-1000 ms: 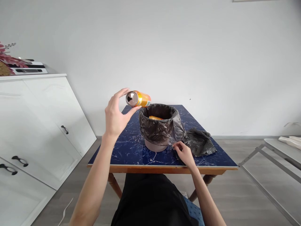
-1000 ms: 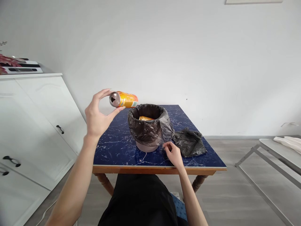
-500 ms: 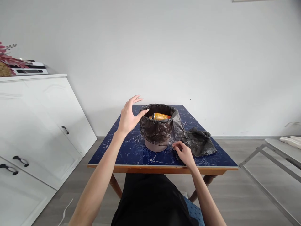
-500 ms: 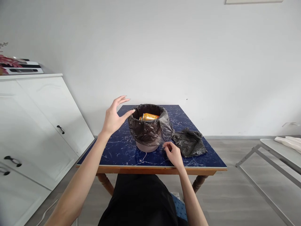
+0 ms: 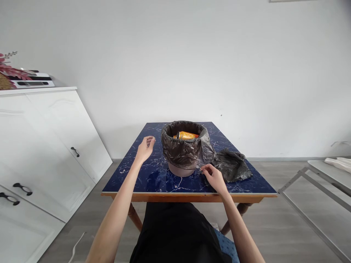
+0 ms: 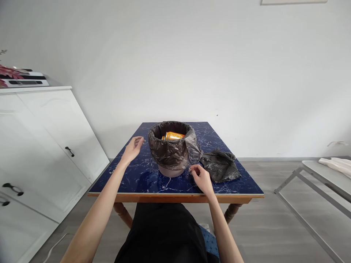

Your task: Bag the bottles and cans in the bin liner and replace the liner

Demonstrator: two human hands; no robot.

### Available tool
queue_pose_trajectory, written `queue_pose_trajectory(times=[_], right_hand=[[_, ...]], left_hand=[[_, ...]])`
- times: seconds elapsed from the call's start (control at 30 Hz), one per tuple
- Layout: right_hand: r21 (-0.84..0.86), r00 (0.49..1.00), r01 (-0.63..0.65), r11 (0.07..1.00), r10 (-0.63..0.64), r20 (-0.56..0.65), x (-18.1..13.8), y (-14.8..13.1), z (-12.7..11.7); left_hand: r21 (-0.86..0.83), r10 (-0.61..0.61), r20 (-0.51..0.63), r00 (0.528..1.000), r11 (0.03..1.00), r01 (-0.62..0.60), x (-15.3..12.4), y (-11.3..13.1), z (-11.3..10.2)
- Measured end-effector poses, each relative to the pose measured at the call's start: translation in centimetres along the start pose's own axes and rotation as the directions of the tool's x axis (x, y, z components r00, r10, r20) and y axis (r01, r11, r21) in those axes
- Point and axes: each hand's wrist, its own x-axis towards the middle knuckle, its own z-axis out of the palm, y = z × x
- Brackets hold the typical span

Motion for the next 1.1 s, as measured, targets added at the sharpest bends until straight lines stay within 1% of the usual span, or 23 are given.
queue_pose_trajectory(times=[0.07, 0.13, 0.23, 0.33, 0.43, 0.57, 0.7, 0.83, 0.9, 1.0, 1.1], right_hand=[[0.065, 1.000, -0.021, 0.998, 0.021, 0.004, 0.3, 0.0, 0.0], [0.146, 0.999, -0.052, 0.988, 0.051, 0.010, 0.8, -0.2, 0.0], [0.278, 0.995, -0.102, 0.955, 0.100, 0.021, 1.8, -0.9, -0.3], [0.398, 0.990, -0.135, 0.908, 0.135, 0.029, 3.3, -2.2, -0.9], [0.487, 0.988, -0.145, 0.861, 0.153, 0.022, 5.1, -3.9, -2.2], [0.550, 0.989, -0.111, 0.828, 0.145, -0.020, 7.0, -6.4, -4.1], [0.555, 0.988, -0.065, 0.830, 0.133, -0.083, 8.1, -8.8, -5.3], [0.492, 0.976, 0.008, 0.870, 0.101, -0.194, 8.9, -11.1, -5.8], [0.421, 0.969, 0.060, 0.905, 0.048, -0.242, 9.5, -12.2, -6.1], [0.302, 0.953, 0.177, 0.937, -0.086, -0.291, 10.5, -13.6, -6.8], [0.215, 0.911, 0.291, 0.932, -0.201, -0.359, 11.7, -15.2, -7.8]], left_hand=[[-0.054, -0.115, 0.114, 0.987, 0.991, 0.122, 0.2, -1.4, 0.1], [-0.130, -0.177, 0.238, 0.955, 0.969, 0.212, 0.2, -2.3, 0.1], [-0.267, -0.170, 0.367, 0.915, 0.923, 0.278, 0.3, -2.6, 0.2], [-0.404, -0.113, 0.396, 0.911, 0.870, 0.284, 0.6, -2.2, 0.2], [-0.523, -0.061, 0.372, 0.926, 0.810, 0.263, 1.1, -1.6, 0.3], [-0.625, -0.018, 0.352, 0.936, 0.740, 0.250, 1.8, -0.3, 0.3], [-0.696, -0.003, 0.311, 0.951, 0.680, 0.230, 2.3, 1.2, 0.5], [-0.754, -0.020, 0.206, 0.978, 0.634, 0.171, 3.2, 2.8, 0.5], [-0.774, -0.027, 0.136, 0.990, 0.621, 0.123, 3.6, 3.9, 0.1], [-0.784, -0.015, 0.043, 0.999, 0.619, 0.043, 4.0, 6.1, -0.8], [-0.775, 0.021, -0.026, 0.999, 0.631, -0.033, 4.2, 8.6, -1.6]])
